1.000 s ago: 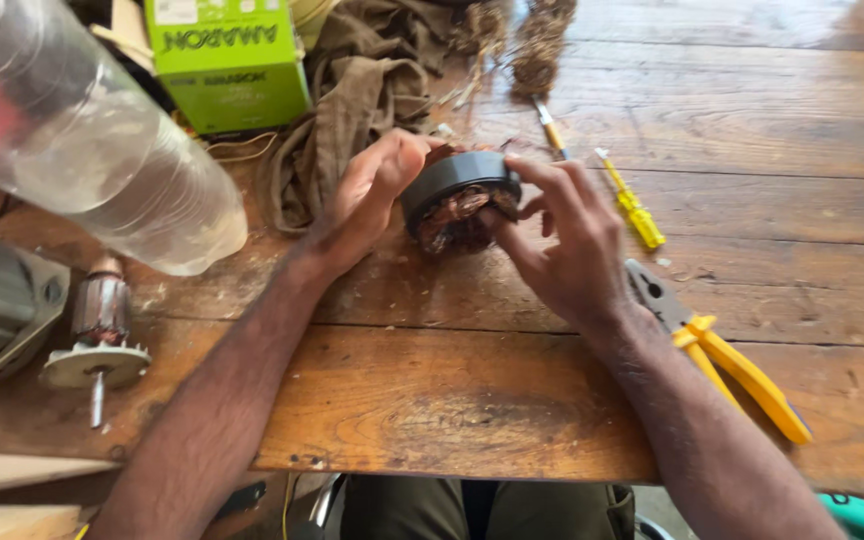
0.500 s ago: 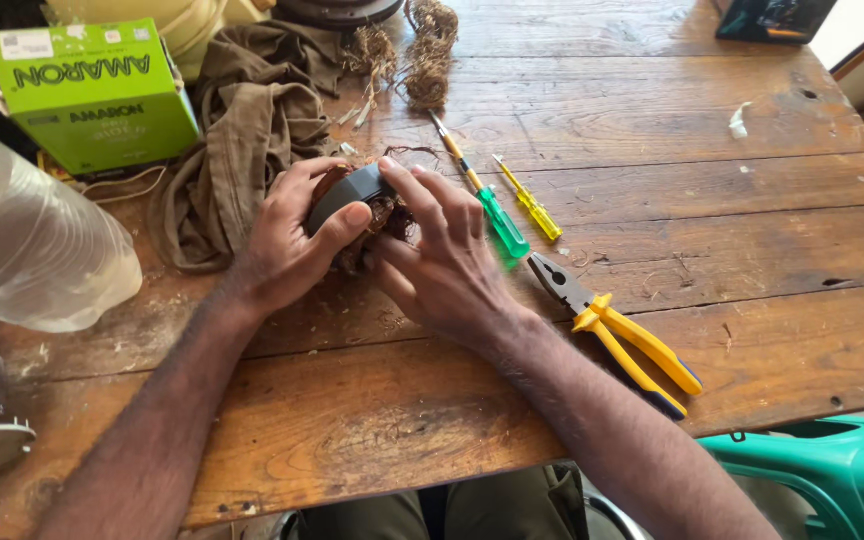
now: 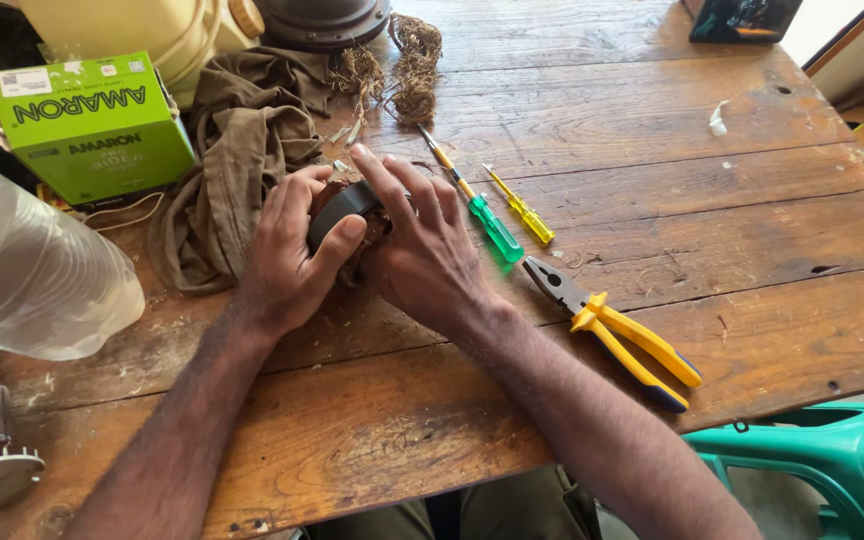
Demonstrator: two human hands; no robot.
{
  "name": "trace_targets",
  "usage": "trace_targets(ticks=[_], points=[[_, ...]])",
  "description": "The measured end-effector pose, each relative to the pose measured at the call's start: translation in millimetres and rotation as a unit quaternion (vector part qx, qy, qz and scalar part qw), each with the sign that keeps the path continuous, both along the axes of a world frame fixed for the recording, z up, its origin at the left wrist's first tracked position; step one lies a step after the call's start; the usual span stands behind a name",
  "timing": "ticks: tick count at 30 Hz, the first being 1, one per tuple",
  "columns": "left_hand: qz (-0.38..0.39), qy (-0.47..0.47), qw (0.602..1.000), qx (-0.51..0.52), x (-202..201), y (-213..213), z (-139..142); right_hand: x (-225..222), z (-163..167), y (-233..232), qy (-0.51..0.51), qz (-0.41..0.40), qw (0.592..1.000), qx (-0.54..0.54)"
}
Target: The person works at a wooden bench pulling copper windings and other components out of a gray electric motor stator housing by hand, prying and extracting parts piece by piece. They briefly pick up pliers and set it down again while continuing to strip components from the housing.
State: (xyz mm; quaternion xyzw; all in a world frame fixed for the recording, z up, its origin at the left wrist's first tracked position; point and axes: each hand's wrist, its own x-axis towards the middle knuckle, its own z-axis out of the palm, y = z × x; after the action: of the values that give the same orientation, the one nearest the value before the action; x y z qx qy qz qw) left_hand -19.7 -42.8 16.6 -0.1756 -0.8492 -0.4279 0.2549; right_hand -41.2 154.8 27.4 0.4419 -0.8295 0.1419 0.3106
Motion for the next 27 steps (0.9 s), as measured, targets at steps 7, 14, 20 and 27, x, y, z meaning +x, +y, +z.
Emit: trace_targets(ticks=[7, 14, 20, 27], points=[[0.001, 0.002, 1.000, -0.014, 0.1, 1.0, -0.9, 3.9, 3.0, 0.2, -0.022, 0.015, 0.999, -0.024], [-0.003, 0.006, 1.000, -0.021, 0.2, 0.8, -4.2, 5.8, -3.1, -3.7, -0.001, -0.019, 1.000, -0.018], [-0.003, -0.007, 1.000, -0.019, -0.4, -0.3, -6.8, 7.4, -5.6, -3.2, -0.018, -0.016, 0.998, -0.054], [-0.002, -0.005, 1.000, -0.018, -0.7, -0.6, -7.5, 6.4, -5.2, -5.4, -0.048, -0.018, 0.995, -0.087]])
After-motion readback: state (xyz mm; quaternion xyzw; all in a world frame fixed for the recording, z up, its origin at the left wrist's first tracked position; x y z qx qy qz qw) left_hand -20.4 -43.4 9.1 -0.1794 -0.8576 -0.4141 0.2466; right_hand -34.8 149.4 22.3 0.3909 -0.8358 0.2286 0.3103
